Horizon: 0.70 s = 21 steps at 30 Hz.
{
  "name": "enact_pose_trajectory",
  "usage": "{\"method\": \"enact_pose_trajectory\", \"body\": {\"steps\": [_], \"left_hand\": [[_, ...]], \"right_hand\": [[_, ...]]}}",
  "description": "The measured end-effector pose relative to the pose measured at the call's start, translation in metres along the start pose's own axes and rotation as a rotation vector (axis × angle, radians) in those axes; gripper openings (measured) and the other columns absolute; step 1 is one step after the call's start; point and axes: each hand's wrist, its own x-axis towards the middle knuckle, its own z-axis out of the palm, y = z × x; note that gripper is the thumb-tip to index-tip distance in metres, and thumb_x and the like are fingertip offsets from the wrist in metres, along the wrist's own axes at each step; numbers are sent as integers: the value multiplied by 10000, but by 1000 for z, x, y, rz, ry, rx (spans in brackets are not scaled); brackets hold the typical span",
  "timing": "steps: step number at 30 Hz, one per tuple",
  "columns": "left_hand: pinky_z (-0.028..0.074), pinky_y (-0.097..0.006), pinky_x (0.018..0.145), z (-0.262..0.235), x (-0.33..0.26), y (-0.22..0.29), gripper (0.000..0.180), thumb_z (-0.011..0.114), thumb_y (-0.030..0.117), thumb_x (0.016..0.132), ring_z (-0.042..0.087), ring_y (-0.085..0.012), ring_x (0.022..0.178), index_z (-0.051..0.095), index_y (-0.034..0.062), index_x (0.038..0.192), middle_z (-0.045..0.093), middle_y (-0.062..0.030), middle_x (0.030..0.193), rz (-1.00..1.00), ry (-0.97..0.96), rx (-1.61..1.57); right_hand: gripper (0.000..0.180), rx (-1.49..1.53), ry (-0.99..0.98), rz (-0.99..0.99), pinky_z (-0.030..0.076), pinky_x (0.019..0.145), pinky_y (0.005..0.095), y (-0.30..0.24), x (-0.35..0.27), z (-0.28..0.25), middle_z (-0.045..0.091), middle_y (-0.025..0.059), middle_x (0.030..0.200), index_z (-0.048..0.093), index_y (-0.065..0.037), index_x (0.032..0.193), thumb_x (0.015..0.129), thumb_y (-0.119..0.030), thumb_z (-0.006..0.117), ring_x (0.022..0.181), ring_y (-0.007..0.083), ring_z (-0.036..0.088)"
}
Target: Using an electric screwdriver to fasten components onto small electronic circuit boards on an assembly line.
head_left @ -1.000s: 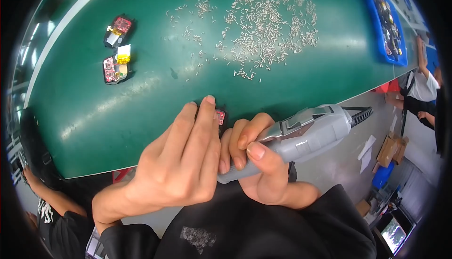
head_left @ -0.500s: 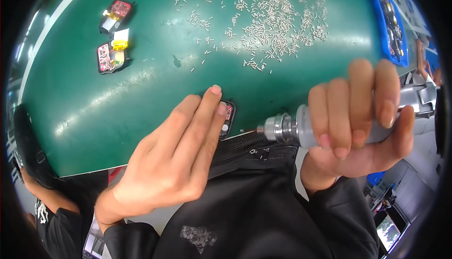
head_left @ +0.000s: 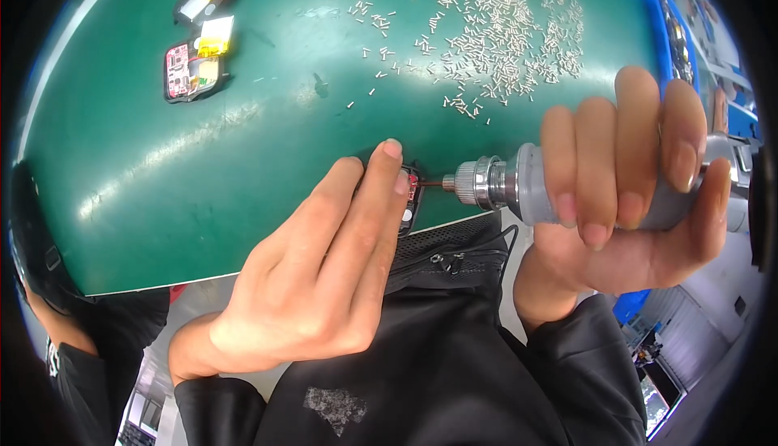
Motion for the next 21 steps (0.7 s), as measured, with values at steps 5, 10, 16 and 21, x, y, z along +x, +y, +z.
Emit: {"method": "enact_pose_trajectory", "body": {"steps": [5,10,16,21], "left_hand": [[573,-366,668,4,-2,0,248,653,-100,728,627,-325,856,625,-165,966,641,-260,1077,44,28,21],[570,-359,649,4,-4,1,218,639,-114,741,623,-328,851,626,-172,951,640,-268,1074,43,22,60],[567,-372,663,2,-5,2,296,650,-116,685,609,-349,882,613,-179,972,629,-284,1080,42,27,21],[541,-339,827,-13,1,5,353,634,22,622,611,-313,955,665,-151,928,642,-273,1088,69,-66,147]], "right_hand": [[209,-94,-34,52,402,551,278,-4,6,8,445,28,699,462,-107,846,958,-284,465,489,107,435],[235,-135,-135,68,407,573,265,4,10,15,452,9,709,458,-126,843,987,-311,436,484,89,427],[232,-213,-275,124,394,532,276,3,22,16,448,7,695,440,-112,834,971,-299,445,458,87,406],[187,-241,-319,128,379,500,267,-2,30,16,430,9,649,448,-93,844,936,-254,474,433,89,383]]}}
